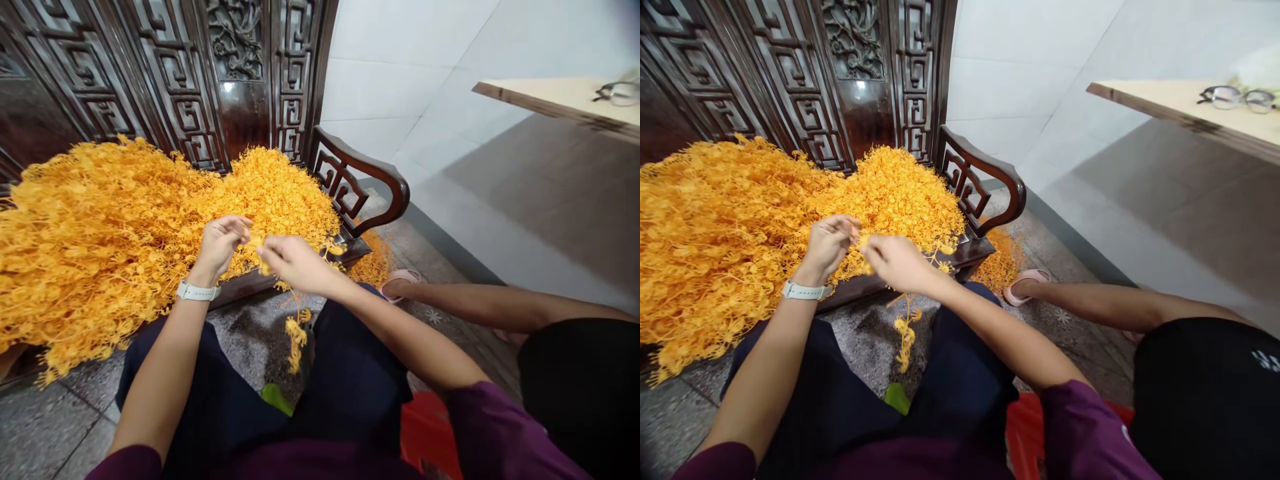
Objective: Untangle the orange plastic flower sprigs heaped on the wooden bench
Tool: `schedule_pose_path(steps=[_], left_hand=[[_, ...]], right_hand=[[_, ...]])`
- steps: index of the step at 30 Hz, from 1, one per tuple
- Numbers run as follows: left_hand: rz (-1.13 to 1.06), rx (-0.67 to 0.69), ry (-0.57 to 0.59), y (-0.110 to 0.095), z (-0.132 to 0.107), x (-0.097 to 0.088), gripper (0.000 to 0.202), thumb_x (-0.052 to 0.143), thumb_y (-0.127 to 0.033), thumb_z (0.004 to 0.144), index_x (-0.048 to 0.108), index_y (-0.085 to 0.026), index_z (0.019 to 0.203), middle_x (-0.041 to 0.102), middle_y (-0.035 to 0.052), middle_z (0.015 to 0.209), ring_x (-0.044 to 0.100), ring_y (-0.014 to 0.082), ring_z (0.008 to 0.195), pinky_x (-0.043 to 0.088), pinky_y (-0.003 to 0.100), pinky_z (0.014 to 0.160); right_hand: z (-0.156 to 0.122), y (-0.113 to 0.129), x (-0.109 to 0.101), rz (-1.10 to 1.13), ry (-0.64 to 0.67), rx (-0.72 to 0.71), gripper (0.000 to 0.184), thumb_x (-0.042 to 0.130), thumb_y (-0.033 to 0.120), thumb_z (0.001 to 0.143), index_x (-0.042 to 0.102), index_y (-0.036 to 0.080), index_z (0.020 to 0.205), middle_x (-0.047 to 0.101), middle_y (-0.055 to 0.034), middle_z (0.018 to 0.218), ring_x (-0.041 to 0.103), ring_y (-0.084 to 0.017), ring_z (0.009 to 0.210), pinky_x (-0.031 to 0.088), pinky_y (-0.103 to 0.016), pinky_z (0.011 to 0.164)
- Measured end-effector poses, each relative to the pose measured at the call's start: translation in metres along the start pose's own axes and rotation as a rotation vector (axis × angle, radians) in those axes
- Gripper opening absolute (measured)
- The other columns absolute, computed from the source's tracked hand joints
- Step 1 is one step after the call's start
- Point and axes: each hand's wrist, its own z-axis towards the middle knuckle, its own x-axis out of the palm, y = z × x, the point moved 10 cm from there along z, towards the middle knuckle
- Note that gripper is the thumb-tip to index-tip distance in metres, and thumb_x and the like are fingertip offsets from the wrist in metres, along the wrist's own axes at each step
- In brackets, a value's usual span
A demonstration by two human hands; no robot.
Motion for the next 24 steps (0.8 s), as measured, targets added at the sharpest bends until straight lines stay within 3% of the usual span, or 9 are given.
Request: schedule_pose_path(steps=[3,5,7,11,12,14,17,19,24], left_hand=[[-0.052,0.077,-0.236,-0.014,0.01,-0.041,0.019,0.089,-0.016,0.072,0.071,-0.018,0.066,0.061,0.0006,0.069,0.05,0.0059,0.056,0.04,0.015,0.05],[0.059,0.081,-0.211,-0.031,0.004,-0.04,0.011,0.087,-0.025,0.081,0.078,-0.02,0.076,0.061,0.0022,0.071,0.05,0.0072,0.059,0.043,0.017,0.053],[0.224,0.143,-0.049,-0.059,-0.012,-0.008,0.011,0.084,-0.033,0.087,0.084,-0.023,0.091,0.067,0.006,0.084,0.056,0.0103,0.066,0.049,0.021,0.06],[0.593,0.197,0.506,-0.08,-0.034,0.103,0.016,0.081,-0.039,0.09,0.086,-0.025,0.095,0.074,0.0111,0.094,0.066,0.0201,0.08,0.055,0.033,0.07],[0.642,0.223,0.548,-0.081,-0.023,0.12,0.018,0.08,-0.04,0.09,0.085,-0.023,0.092,0.074,0.0118,0.093,0.067,0.0217,0.083,0.055,0.034,0.073],[0.604,0.39,0.267,-0.1,0.028,0.117,0.024,0.074,-0.045,0.095,0.083,-0.023,0.096,0.075,0.0125,0.107,0.069,0.0227,0.096,0.056,0.035,0.082],[0.652,0.363,0.03,-0.086,0.102,0.099,0.028,0.08,-0.04,0.091,0.077,-0.021,0.112,0.071,0.014,0.129,0.064,0.0234,0.12,0.054,0.032,0.095],[0.661,0.342,0.015,-0.074,0.117,0.094,0.029,0.076,-0.043,0.094,0.074,-0.023,0.114,0.072,0.0122,0.123,0.067,0.0201,0.111,0.055,0.028,0.087],[0.688,0.285,0.175,-0.026,0.045,0.107,0.026,0.069,-0.048,0.098,0.073,-0.023,0.093,0.07,0.0042,0.081,0.063,0.0124,0.072,0.051,0.023,0.067]], right_hand=[[-0.039,0.033,0.022,-0.098,0.215,-0.102,0.032,0.045,0.035,0.108,0.055,0.018,0.083,0.052,0.002,0.068,0.045,-0.011,0.06,0.027,-0.029,0.063],[-0.065,0.038,0.03,-0.087,0.306,-0.135,0.03,0.047,0.036,0.109,0.059,0.018,0.087,0.053,0.0018,0.068,0.045,-0.011,0.06,0.026,-0.029,0.062],[-0.087,0.028,0.031,-0.038,0.387,-0.135,0.029,0.052,0.035,0.107,0.061,0.018,0.085,0.054,0.0021,0.068,0.046,-0.011,0.062,0.027,-0.028,0.062],[-0.112,-0.003,0.023,0.033,0.473,-0.09,0.027,0.058,0.033,0.105,0.064,0.018,0.083,0.055,0.0026,0.067,0.05,-0.011,0.064,0.029,-0.027,0.063],[-0.115,-0.008,0.02,0.041,0.474,-0.087,0.026,0.058,0.033,0.105,0.064,0.018,0.084,0.056,0.0024,0.068,0.05,-0.012,0.065,0.029,-0.027,0.063],[-0.119,-0.012,0.016,0.06,0.47,-0.088,0.027,0.058,0.033,0.105,0.065,0.018,0.084,0.057,0.0022,0.068,0.05,-0.012,0.064,0.03,-0.028,0.063],[-0.12,-0.019,0.007,0.1,0.404,-0.055,0.027,0.056,0.033,0.105,0.064,0.017,0.083,0.057,0.0026,0.067,0.052,-0.011,0.064,0.031,-0.027,0.063],[-0.118,-0.03,-0.005,0.154,0.297,-0.011,0.027,0.055,0.033,0.105,0.064,0.017,0.085,0.059,0.0021,0.069,0.054,-0.011,0.064,0.033,-0.027,0.062],[-0.114,-0.06,-0.071,0.266,-0.143,0.026,0.022,0.063,0.029,0.102,0.07,0.015,0.087,0.062,0.0027,0.069,0.05,-0.008,0.059,0.037,-0.026,0.057]])
